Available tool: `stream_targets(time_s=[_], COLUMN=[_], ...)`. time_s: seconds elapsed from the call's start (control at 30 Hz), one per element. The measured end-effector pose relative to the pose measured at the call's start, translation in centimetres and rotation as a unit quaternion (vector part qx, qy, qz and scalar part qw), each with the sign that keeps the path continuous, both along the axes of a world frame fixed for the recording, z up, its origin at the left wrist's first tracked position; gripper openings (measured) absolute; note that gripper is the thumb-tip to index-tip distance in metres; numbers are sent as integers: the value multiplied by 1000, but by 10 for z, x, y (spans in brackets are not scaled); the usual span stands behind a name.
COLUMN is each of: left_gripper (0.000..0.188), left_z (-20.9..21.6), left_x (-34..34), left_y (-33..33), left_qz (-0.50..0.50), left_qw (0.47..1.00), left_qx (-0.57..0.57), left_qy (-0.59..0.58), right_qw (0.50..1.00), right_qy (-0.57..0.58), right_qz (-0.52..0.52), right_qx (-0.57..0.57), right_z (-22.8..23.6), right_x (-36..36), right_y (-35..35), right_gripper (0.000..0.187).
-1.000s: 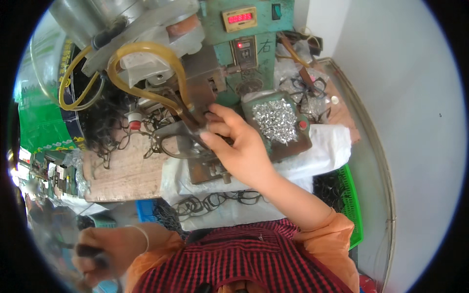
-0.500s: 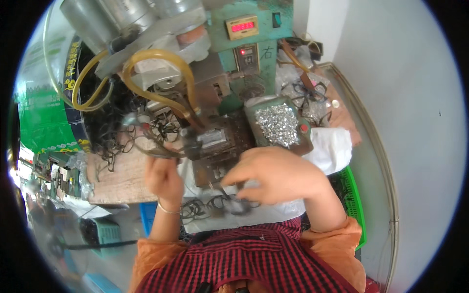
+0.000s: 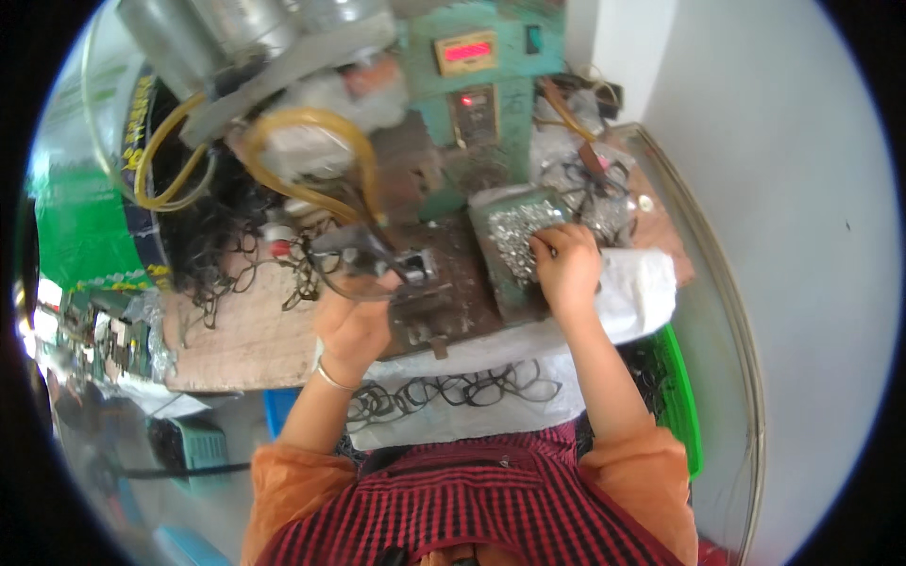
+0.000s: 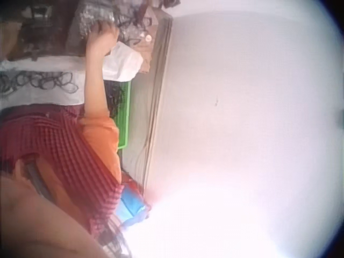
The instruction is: The person repeatedly picks up black cable segments and small metallic components, places them into a press-like machine, and removes the assembled units. The person handles the items one at a time, cycling through the same steps throughout the clip.
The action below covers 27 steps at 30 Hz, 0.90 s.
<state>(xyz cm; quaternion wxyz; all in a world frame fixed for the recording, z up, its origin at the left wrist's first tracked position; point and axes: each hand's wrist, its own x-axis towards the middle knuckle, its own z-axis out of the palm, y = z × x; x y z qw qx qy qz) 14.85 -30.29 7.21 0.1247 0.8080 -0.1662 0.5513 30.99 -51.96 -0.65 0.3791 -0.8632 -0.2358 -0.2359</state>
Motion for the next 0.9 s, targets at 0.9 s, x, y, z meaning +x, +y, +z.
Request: stream_targets(time_s=[0.9], left_gripper=[18], left_z=[-19], left_x=[-17], left_y=[183], left_qz=[291], left_qw=[917], left_qx=[-266], left_qy=[60], right_qw=[983], right_qy=[114], right_qz=[20], right_qx=[139], right_z=[5], right_x=[-26], right_y=[-7], right_gripper=[12])
